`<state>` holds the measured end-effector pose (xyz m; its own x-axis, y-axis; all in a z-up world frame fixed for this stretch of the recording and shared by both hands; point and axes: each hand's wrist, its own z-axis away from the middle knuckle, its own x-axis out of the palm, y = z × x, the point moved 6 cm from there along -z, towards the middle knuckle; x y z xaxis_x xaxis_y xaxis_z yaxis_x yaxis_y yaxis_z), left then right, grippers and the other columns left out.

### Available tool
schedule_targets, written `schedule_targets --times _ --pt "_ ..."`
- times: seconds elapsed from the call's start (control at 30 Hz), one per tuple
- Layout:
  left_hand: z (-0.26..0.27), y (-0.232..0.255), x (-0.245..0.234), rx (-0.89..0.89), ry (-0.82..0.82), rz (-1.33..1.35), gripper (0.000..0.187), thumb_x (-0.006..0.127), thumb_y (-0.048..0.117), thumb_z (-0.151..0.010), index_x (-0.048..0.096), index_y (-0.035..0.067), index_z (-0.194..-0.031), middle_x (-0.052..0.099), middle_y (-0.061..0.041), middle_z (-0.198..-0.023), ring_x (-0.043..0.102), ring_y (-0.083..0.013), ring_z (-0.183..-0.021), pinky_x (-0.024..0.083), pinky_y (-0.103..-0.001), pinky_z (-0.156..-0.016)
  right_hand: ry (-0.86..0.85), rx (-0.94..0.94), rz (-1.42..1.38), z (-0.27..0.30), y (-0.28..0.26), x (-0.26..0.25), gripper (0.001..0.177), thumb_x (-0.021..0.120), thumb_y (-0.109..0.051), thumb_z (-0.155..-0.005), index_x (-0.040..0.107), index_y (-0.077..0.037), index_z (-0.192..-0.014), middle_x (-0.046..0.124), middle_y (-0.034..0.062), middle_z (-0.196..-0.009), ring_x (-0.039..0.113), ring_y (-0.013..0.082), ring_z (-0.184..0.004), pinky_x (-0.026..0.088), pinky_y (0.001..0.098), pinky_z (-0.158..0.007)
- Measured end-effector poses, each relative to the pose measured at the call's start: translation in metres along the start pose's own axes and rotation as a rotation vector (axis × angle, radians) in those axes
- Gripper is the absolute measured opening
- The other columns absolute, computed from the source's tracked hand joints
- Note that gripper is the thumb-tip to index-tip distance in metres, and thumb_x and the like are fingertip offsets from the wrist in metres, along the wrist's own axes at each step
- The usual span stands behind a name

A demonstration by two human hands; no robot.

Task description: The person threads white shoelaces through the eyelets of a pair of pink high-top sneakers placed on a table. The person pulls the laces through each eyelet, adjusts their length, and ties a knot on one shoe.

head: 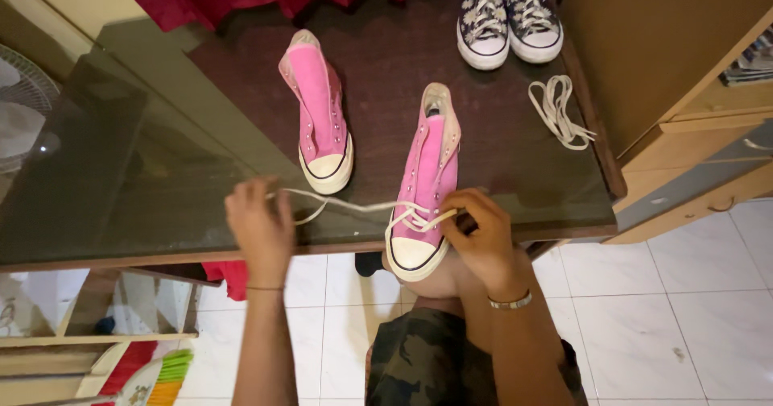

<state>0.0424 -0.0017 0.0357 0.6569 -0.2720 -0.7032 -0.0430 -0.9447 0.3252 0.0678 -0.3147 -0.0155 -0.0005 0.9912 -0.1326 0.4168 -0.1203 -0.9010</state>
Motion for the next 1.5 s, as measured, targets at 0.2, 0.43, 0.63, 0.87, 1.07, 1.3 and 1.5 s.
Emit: schedule_targets --times 0.2,0.43,0.63,0.87,1.07,1.3,1.5 --pt "0.011 0.093 0.023 0.308 -0.288 0.488 0.034 0.069 0.009 -0.09 0.065 0.002 -0.122 0.067 -0.015 -0.115 0.061 -0.0362 -0.108 0.047 -0.045 -0.094 0.04 -0.024 0.013 0.003 0.005 -0.002 0.019 0.075 0.007 -0.084 0.071 0.0 -0.101 0.074 0.0063 -0.097 0.071 0.01 -0.078 0.056 0.0233 -0.066" --pt "0.002 0.105 0.045 0.151 -0.571 0.541 0.012 0.068 0.012 -0.092 0.071 0.006 -0.103 0.069 -0.013 -0.095 0.068 -0.0329 -0.085 0.053 -0.039 -0.072 0.076 0.087 -0.092 0.005 0.027 -0.004 0.012 0.078 0.001 -0.089 0.066 0.003 -0.093 0.078 0.0103 -0.093 0.076 0.0132 -0.084 0.062 0.0266 -0.071" --pt "-0.003 0.09 0.043 0.106 -0.474 0.599 0.009 0.064 0.009 -0.094 0.064 0.002 -0.1 0.067 -0.015 -0.092 0.068 -0.0343 -0.084 0.054 -0.038 -0.071 0.086 0.084 -0.064 -0.003 0.024 -0.005 0.012 0.079 0.002 -0.085 0.068 0.003 -0.091 0.078 0.0105 -0.091 0.077 0.0135 -0.082 0.062 0.0269 -0.07" --pt "-0.001 0.057 0.036 0.042 -0.303 0.527 0.009 0.062 0.008 -0.099 0.062 0.0 -0.103 0.07 -0.016 -0.101 0.069 -0.0343 -0.091 0.054 -0.038 -0.081 -0.053 -0.168 0.081 -0.005 0.0 -0.004 0.019 0.083 0.004 -0.078 0.067 0.001 -0.088 0.074 0.0081 -0.099 0.071 0.0136 -0.087 0.057 0.024 -0.073" --pt "-0.001 0.065 0.04 -0.03 -0.409 0.467 0.014 0.065 0.01 -0.097 0.066 0.002 -0.108 0.071 -0.015 -0.099 0.07 -0.0308 -0.082 0.054 -0.037 -0.073 -0.227 -0.094 -0.005 -0.009 -0.004 -0.006 0.02 0.079 0.005 -0.077 0.068 0.001 -0.094 0.072 0.0087 -0.109 0.073 0.0146 -0.092 0.061 0.0251 -0.073" --pt "0.001 0.093 0.041 0.029 -0.547 0.507 0.033 0.066 0.015 -0.095 0.067 0.008 -0.127 0.072 -0.013 -0.107 0.073 -0.0285 -0.084 0.056 -0.036 -0.074 -0.076 -0.096 0.069 -0.01 -0.003 -0.008 0.016 0.081 0.003 -0.079 0.069 0.002 -0.089 0.076 0.01 -0.105 0.074 0.0155 -0.085 0.059 0.025 -0.067" --pt "-0.008 0.11 0.03 0.229 -0.439 0.502 0.032 0.07 0.012 -0.093 0.07 0.008 -0.125 0.071 -0.011 -0.11 0.069 -0.031 -0.098 0.055 -0.038 -0.084 0.124 -0.159 0.121 -0.003 -0.008 0.002 0.015 0.08 0.005 -0.081 0.067 0.003 -0.088 0.076 0.0116 -0.103 0.074 0.0167 -0.086 0.057 0.0244 -0.065"
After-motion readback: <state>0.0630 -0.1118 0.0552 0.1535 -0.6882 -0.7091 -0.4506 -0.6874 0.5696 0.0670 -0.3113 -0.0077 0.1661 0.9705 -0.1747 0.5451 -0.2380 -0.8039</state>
